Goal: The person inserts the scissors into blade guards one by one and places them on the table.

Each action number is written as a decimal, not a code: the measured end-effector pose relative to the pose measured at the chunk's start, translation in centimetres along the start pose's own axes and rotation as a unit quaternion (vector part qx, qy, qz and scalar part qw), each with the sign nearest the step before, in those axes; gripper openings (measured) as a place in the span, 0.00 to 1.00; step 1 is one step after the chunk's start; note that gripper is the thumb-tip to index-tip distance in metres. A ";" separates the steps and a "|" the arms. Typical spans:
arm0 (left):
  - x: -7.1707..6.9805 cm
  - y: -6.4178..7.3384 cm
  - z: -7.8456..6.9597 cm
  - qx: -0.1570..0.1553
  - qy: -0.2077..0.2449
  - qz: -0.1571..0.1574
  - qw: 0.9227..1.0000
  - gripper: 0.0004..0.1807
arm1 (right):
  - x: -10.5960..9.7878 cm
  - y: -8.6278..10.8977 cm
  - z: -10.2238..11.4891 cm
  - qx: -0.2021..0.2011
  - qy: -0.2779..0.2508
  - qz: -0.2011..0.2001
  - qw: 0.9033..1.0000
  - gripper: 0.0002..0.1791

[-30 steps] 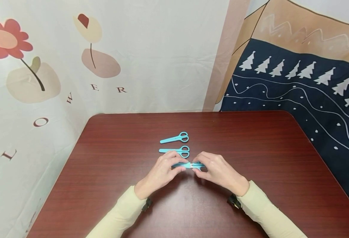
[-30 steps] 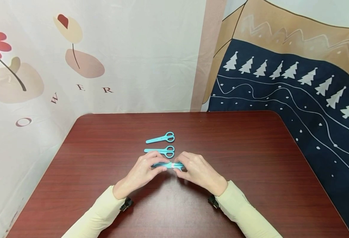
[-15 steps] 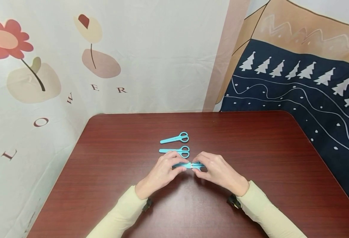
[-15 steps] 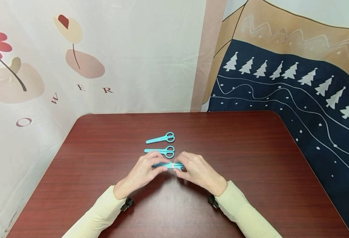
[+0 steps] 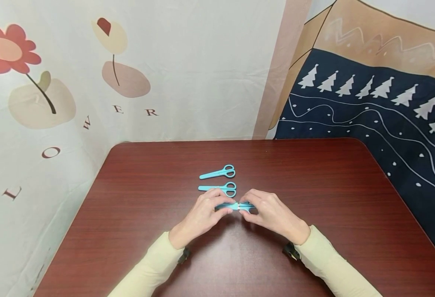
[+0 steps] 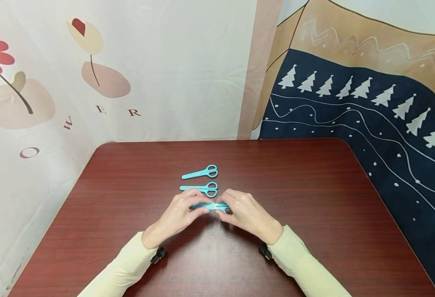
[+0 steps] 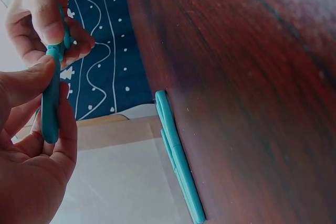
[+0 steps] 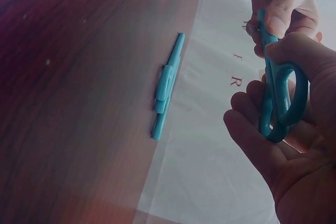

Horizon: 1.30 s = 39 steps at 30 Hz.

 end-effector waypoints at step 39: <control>0.7 0.2 0.0 -0.007 -0.051 0.038 0.998 0.09 | 1.2 0.0 -0.3 -0.001 0.014 0.026 1.000 0.13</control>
Point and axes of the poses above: each hand's wrist, its own y-axis away from the middle knuckle, its own x-axis out of the palm, z = x × y, the point moved 8 cm from there along -y, towards the middle knuckle, and after that the axes turned 8 degrees about -y, right-handed, at the moved point
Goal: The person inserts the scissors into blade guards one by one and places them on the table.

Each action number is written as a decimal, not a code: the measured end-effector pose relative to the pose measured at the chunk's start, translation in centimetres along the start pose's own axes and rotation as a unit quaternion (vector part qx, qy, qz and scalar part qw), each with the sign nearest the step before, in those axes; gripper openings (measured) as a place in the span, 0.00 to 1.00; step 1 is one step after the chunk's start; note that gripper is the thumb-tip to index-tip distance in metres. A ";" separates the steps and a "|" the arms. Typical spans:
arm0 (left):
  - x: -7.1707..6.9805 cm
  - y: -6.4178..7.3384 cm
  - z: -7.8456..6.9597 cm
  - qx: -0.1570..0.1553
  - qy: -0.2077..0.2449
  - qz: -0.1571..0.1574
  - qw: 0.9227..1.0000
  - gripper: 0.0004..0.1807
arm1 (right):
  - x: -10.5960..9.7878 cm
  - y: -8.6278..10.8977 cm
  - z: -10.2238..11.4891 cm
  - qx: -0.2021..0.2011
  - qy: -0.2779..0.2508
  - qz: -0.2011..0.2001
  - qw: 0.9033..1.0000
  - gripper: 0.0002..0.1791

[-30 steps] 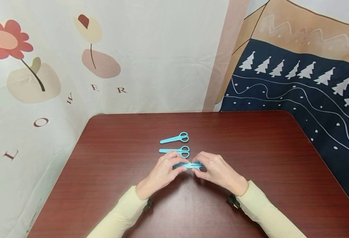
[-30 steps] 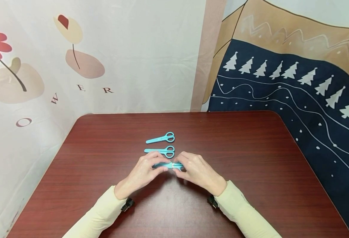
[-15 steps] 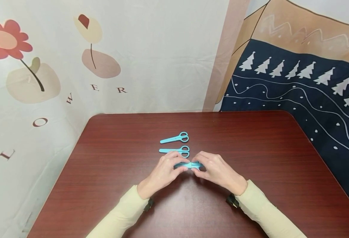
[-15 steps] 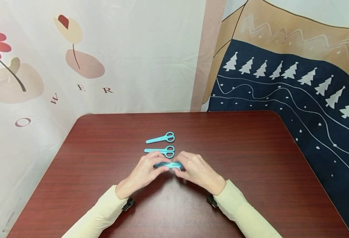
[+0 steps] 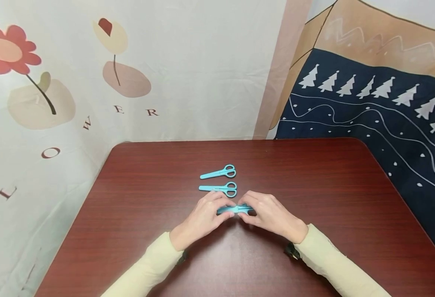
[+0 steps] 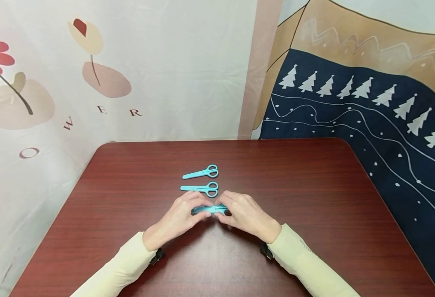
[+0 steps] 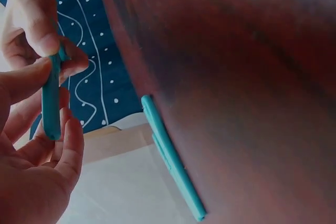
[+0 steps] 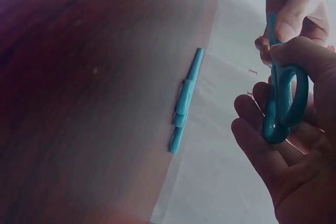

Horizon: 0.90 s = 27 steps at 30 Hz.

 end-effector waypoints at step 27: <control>-0.8 0.6 1.3 -0.022 -0.054 0.042 0.997 0.09 | -0.3 0.2 0.0 0.029 0.014 0.006 0.999 0.15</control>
Point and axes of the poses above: each hand's wrist, its own y-axis away from the middle knuckle, its own x-axis out of the palm, z = x × y, the point moved 8 cm from there along -y, towards the middle knuckle, and after that the axes turned 8 degrees about -y, right-handed, at the moved point
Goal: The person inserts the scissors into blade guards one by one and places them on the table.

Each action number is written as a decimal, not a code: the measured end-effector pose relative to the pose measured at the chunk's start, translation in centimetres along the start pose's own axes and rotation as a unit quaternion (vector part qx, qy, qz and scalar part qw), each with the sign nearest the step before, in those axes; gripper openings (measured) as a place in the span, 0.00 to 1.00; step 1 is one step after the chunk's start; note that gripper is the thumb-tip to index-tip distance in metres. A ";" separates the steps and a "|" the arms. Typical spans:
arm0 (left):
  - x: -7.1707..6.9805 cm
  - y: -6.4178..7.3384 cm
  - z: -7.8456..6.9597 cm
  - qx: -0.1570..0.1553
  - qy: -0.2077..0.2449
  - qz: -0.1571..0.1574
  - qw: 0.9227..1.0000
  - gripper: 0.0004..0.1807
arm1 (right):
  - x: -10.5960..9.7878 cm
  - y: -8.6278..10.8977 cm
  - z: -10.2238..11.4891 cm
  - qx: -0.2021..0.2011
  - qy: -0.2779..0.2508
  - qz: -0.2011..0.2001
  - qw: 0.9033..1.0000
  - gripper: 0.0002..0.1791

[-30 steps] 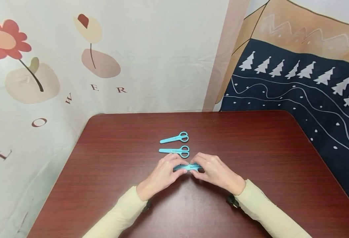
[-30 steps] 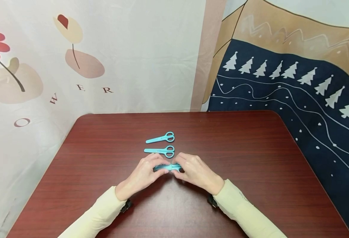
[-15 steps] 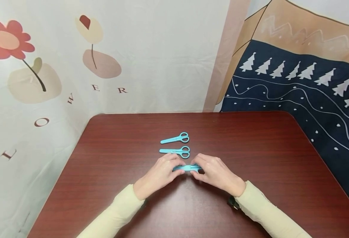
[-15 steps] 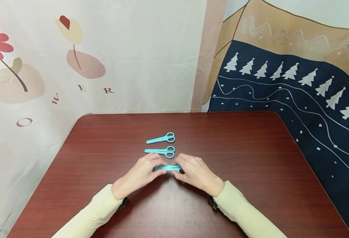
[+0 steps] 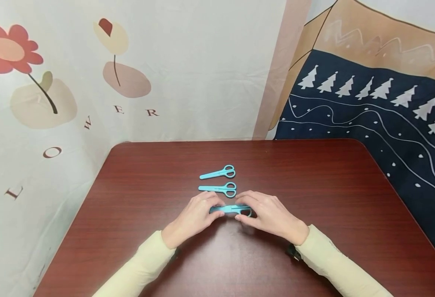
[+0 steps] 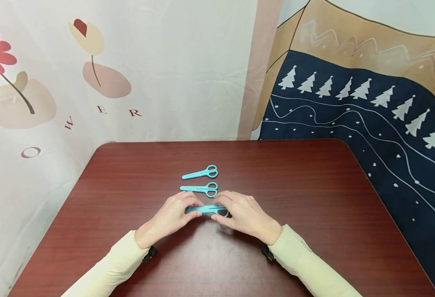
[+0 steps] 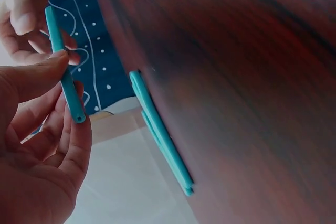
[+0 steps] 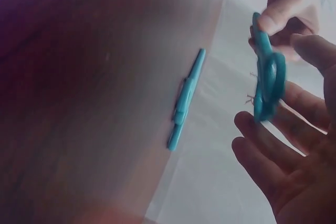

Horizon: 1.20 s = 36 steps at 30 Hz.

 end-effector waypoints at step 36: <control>2.8 -0.2 4.5 -0.036 -0.032 0.113 0.992 0.10 | -5.4 4.1 -5.4 0.131 0.055 -0.026 0.990 0.27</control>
Point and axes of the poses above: each hand's wrist, its own y-axis away from the middle knuckle, its own x-axis out of the palm, z = x × y, the point moved 8 cm from there along -y, towards the middle knuckle, and after that the axes turned 8 degrees about -y, right-handed, at the moved point
